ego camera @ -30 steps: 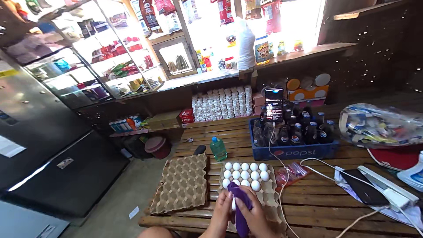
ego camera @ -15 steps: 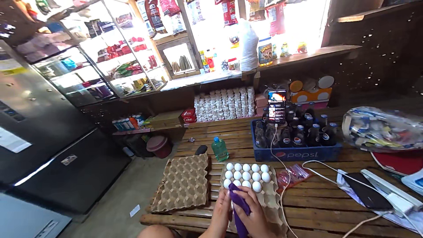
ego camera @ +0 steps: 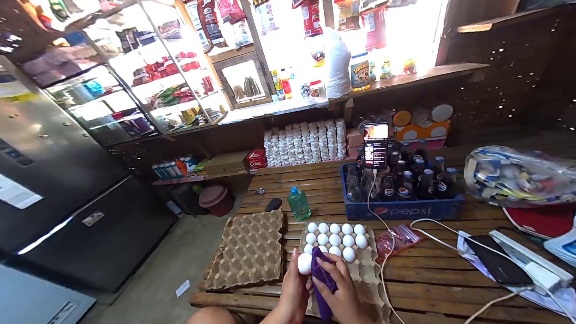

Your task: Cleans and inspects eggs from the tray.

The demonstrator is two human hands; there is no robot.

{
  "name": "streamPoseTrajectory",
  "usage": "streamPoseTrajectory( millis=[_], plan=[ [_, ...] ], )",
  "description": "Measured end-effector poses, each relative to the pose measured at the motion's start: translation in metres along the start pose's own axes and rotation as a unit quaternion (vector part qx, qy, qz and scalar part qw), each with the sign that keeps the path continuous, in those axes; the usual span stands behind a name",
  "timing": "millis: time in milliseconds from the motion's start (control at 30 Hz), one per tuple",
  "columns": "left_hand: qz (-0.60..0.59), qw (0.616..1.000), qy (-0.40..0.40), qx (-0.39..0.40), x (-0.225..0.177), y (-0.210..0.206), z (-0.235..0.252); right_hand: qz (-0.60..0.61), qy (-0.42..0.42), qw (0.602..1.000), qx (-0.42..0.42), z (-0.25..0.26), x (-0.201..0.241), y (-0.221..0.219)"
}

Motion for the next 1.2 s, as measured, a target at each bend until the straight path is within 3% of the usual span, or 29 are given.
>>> streamPoseTrajectory(
  millis=[133,233,367,500,567,733,900,1000,1200],
  plan=[
    [0.038,0.999,0.03,-0.007,0.005,0.002,-0.002,-0.041,0.067,0.997,0.0,-0.002,0.003,-0.001],
    [0.108,0.993,-0.009,0.045,0.011,0.007,-0.004,-0.052,0.073,0.996,-0.008,-0.001,0.007,0.002],
    [0.161,0.976,-0.089,0.116,0.008,0.004,-0.005,0.01,-0.023,1.0,0.016,0.003,0.01,0.01],
    [0.117,0.985,-0.074,0.107,0.005,0.003,0.0,0.092,-0.137,0.986,0.03,0.003,0.011,0.012],
    [0.071,0.992,-0.06,0.084,0.003,0.0,0.003,0.108,-0.147,0.983,0.036,0.003,0.007,0.01],
    [-0.022,0.999,-0.043,0.015,-0.008,-0.005,0.003,0.051,-0.057,0.996,0.039,-0.001,0.0,0.0],
    [-0.011,0.999,-0.053,-0.009,-0.012,-0.004,0.002,0.002,0.045,0.999,0.001,-0.004,-0.001,-0.003],
    [-0.002,0.999,-0.054,0.007,-0.007,-0.001,0.002,-0.016,0.092,0.995,-0.024,-0.005,0.0,-0.003],
    [0.113,0.978,-0.131,0.113,0.003,0.001,-0.006,-0.03,0.093,0.994,-0.05,-0.002,0.009,0.007]
  ],
)
Point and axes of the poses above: each hand's wrist, its own z-axis towards the middle knuckle, its own y-axis out of the back of the hand, x = y × z, the point moved 3 cm from there along z, towards the middle knuckle, and after that the axes turned 14 degrees about -y, right-handed, at the moved point
